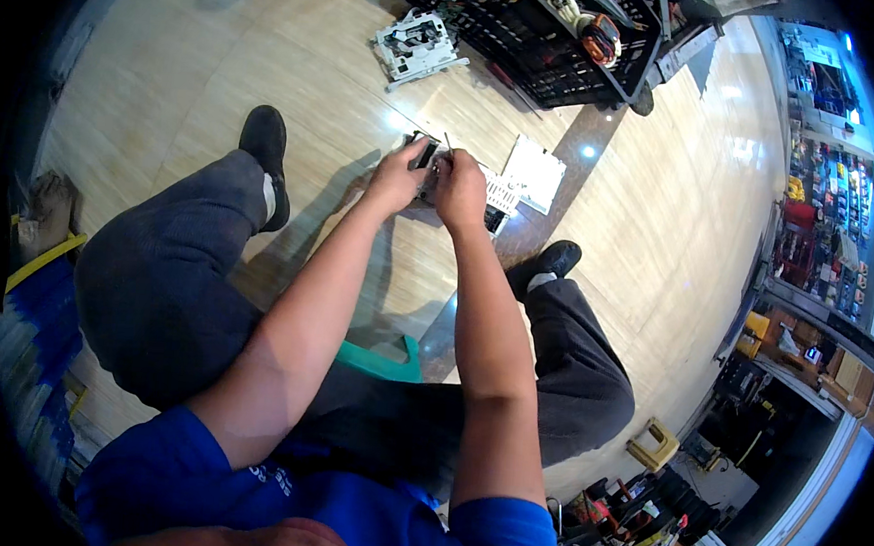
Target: The person is repairing a car audio unit by manipulating internal wiring and electronic components by hand while sitting on a stool.
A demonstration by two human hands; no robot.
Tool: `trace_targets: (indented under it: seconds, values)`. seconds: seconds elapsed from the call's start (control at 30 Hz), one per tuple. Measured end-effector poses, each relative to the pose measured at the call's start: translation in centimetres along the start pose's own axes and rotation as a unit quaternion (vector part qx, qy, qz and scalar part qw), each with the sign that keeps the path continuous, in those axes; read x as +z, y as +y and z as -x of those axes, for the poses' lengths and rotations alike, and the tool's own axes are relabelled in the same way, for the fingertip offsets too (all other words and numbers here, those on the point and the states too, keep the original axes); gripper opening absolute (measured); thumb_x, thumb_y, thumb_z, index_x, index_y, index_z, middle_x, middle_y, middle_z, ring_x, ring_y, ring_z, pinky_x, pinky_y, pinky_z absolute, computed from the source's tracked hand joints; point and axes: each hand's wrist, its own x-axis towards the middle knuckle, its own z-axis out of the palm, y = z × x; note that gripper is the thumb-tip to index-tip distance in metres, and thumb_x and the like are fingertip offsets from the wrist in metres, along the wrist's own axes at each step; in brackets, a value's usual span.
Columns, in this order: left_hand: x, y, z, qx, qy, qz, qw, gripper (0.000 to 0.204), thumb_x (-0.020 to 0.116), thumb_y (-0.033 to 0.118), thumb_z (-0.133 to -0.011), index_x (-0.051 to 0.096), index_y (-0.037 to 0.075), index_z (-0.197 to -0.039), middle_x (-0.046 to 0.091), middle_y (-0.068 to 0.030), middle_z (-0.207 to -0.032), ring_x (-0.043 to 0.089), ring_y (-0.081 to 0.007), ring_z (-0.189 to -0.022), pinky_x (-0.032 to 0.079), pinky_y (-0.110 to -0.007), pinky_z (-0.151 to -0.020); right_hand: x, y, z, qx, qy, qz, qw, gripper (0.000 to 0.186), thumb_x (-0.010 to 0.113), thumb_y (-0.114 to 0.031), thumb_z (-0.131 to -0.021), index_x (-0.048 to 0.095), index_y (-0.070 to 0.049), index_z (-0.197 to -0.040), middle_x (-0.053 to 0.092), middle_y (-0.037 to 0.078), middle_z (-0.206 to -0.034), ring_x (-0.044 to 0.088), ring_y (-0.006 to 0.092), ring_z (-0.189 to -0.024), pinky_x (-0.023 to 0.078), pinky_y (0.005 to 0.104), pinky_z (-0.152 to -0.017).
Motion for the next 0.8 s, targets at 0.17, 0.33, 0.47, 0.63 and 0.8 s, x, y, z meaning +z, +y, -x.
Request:
trace_targets:
  seconds: [0.17,0.33,0.47,0.63,0.8]
  values:
    - [-0.4,1.6,0.7,-0.005,-0.018,-0.008,1.0,0.051,0.063,0.015,-0.087,0.052,0.018,-0.137,0.061,-0.0215,-0.122,0.061,-0.0328,-0.113,0.047,-0.037,-0.093,0.2,-0.8,-0.9,-0.012,-0.01,0.054,0.998,0.014,0.06,-0.013,-0.087,0.06,0.001,-0.088,0.064,0.025,-0.087,0.062,0.0437,-0.082,0.049,0.0487,-0.072]
    - [-0.5,1.4,0.6,-0.022,-0.029,-0.023,0.999,0.047,0.061,0.017,-0.089,0.054,0.018,-0.135,0.062,-0.0216,-0.119,0.062,-0.0329,-0.109,0.048,-0.037,-0.091,0.1,-1.4,-1.1,-0.001,-0.025,0.078,0.997,0.014,0.058,-0.014,-0.088,0.058,0.001,-0.088,0.063,0.025,-0.089,0.062,0.0442,-0.082,0.049,0.0509,-0.072]
    - [-0.2,1.0,0.6,0.002,-0.015,-0.019,1.0,0.043,0.06,0.016,-0.089,0.057,0.016,-0.133,0.063,-0.0218,-0.117,0.063,-0.0343,-0.106,0.049,-0.037,-0.089,0.1,-1.7,-1.4,0.011,-0.034,0.106,0.994,0.016,0.057,-0.016,-0.089,0.057,0.001,-0.088,0.063,0.026,-0.09,0.062,0.0444,-0.082,0.049,0.0513,-0.072]
    - [0.0,1.3,0.8,0.001,-0.015,-0.034,0.999,0.042,0.058,0.012,-0.089,0.059,0.015,-0.13,0.063,-0.0228,-0.114,0.063,-0.0358,-0.104,0.05,-0.039,-0.087,0.2,-1.5,-1.7,0.018,-0.04,0.147,0.988,0.017,0.057,-0.016,-0.089,0.06,0.001,-0.088,0.064,0.026,-0.09,0.063,0.0433,-0.082,0.05,0.0499,-0.073]
    - [0.5,0.8,1.0,0.044,0.041,0.003,0.998,0.033,0.058,0.013,-0.09,0.065,0.015,-0.121,0.065,-0.021,-0.106,0.063,-0.0381,-0.098,0.05,-0.042,-0.083,-0.5,-2.9,-2.1,0.003,-0.08,0.199,0.977,0.017,0.054,-0.016,-0.09,0.057,0.001,-0.091,0.064,0.025,-0.094,0.063,0.043,-0.084,0.051,0.0499,-0.074]
